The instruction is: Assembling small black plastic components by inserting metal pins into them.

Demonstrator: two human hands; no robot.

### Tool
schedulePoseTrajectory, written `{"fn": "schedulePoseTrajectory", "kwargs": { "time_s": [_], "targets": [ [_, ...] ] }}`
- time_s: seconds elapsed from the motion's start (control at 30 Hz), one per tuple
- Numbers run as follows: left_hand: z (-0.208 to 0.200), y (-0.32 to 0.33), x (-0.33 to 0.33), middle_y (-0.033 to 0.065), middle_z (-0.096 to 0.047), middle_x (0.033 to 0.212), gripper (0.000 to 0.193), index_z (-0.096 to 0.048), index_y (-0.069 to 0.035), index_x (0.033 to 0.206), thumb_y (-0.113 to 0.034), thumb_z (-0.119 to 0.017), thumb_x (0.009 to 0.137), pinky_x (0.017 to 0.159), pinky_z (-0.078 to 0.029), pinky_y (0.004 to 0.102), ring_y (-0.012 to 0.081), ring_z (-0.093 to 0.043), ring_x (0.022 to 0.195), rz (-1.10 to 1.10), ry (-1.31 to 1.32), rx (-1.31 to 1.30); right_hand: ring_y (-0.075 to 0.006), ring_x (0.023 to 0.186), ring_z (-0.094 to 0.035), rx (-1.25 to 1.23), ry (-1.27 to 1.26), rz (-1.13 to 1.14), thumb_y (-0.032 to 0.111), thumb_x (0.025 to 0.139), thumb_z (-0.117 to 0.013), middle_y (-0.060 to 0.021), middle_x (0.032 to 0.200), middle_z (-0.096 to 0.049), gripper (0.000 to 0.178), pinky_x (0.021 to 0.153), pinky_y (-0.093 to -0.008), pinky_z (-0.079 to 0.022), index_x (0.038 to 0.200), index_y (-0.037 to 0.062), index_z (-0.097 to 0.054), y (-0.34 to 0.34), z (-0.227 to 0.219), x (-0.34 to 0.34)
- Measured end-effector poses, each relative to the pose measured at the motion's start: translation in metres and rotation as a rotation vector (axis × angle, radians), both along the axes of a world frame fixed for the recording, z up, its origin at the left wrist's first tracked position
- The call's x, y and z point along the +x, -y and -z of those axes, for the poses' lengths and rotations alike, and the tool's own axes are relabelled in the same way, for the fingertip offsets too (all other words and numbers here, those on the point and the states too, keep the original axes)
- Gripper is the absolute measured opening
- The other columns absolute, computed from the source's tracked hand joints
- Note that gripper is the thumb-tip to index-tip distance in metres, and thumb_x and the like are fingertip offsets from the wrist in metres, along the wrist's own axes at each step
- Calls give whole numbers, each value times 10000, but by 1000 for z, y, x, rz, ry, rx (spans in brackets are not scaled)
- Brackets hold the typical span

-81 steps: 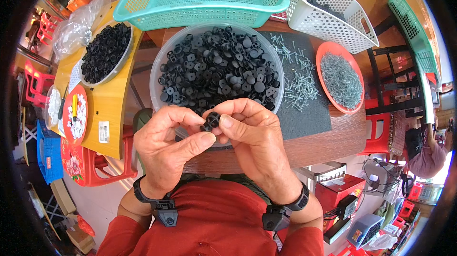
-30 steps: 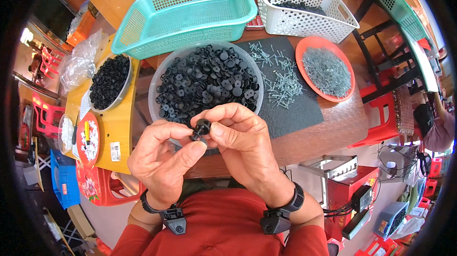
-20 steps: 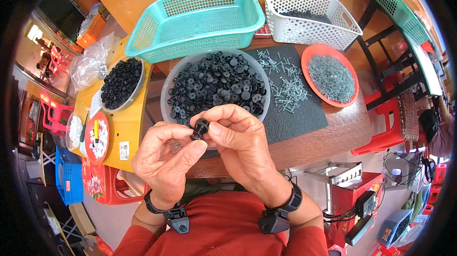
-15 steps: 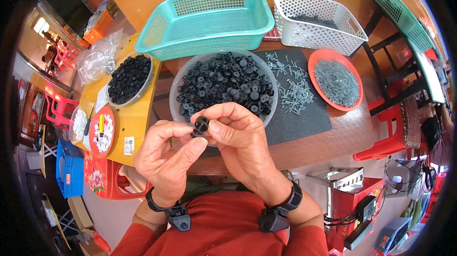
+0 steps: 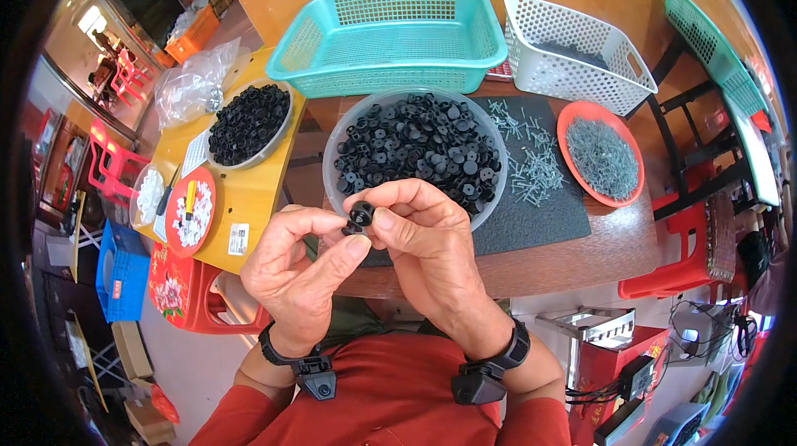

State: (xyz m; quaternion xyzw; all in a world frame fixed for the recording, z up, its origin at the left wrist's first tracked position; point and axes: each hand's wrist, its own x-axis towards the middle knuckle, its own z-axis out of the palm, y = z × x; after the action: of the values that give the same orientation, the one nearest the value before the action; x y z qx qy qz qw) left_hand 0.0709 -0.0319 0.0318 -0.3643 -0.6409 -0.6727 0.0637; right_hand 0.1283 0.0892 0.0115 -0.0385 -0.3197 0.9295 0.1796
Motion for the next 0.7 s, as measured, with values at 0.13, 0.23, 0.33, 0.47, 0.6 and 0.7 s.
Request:
{"fn": "schedulePoseTrajectory", "kwargs": {
  "time_s": [0.13, 0.23, 0.33, 0.47, 0.6, 0.7],
  "targets": [
    [0, 1, 1, 65, -603, 766, 198, -613, 17, 861, 38, -741, 712, 570, -442, 215, 93, -559, 639, -2, 18, -8, -92, 755, -551, -2, 12, 3, 14, 812, -640, -129, 995, -650, 173, 716, -233, -458, 981, -11, -615, 1, -2, 1],
    [-1, 1, 1, 64, -603, 766, 195, -613, 18, 857, 40, -741, 711, 569, -440, 213, 91, -557, 639, -2, 24, -6, -91, 756, -551, -3, 16, 5, 2, 815, -632, -130, 994, -651, 168, 718, -232, -458, 981, -13, -615, 2, -1, 1],
    [-1, 2, 1, 64, -604, 764, 195, -613, 18, 856, 41, -741, 710, 569, -438, 211, 89, -556, 638, -3, 28, -1, -91, 752, -550, 0, 25, -8, 2, 817, -631, -132, 992, -651, 164, 715, -231, -458, 979, -11, -616, 3, -1, 1],
    [-1, 3, 1, 62, -606, 759, 193, -615, 17, 855, 38, -741, 711, 566, -438, 211, 88, -557, 634, -16, 22, -27, -91, 749, -550, 13, 22, 1, 5, 817, -634, -135, 992, -651, 161, 713, -231, -459, 976, -10, -616, 2, 0, 1],
    [1, 2, 1, 60, -608, 756, 186, -618, 17, 848, 29, -742, 711, 563, -439, 213, 89, -557, 630, -9, 25, -14, -92, 747, -549, 15, 50, 3, 6, 816, -634, -139, 997, -650, 162, 712, -232, -459, 977, -7, -615, 1, 1, 1],
    [2, 1, 0, 59, -608, 754, 181, -621, 16, 842, 19, -745, 711, 563, -441, 214, 89, -556, 626, -27, 34, -33, -92, 745, -546, 16, 50, 10, 5, 817, -633, -143, 1002, -648, 164, 713, -233, -458, 979, -6, -614, 1, 3, 0]
  ]
}}
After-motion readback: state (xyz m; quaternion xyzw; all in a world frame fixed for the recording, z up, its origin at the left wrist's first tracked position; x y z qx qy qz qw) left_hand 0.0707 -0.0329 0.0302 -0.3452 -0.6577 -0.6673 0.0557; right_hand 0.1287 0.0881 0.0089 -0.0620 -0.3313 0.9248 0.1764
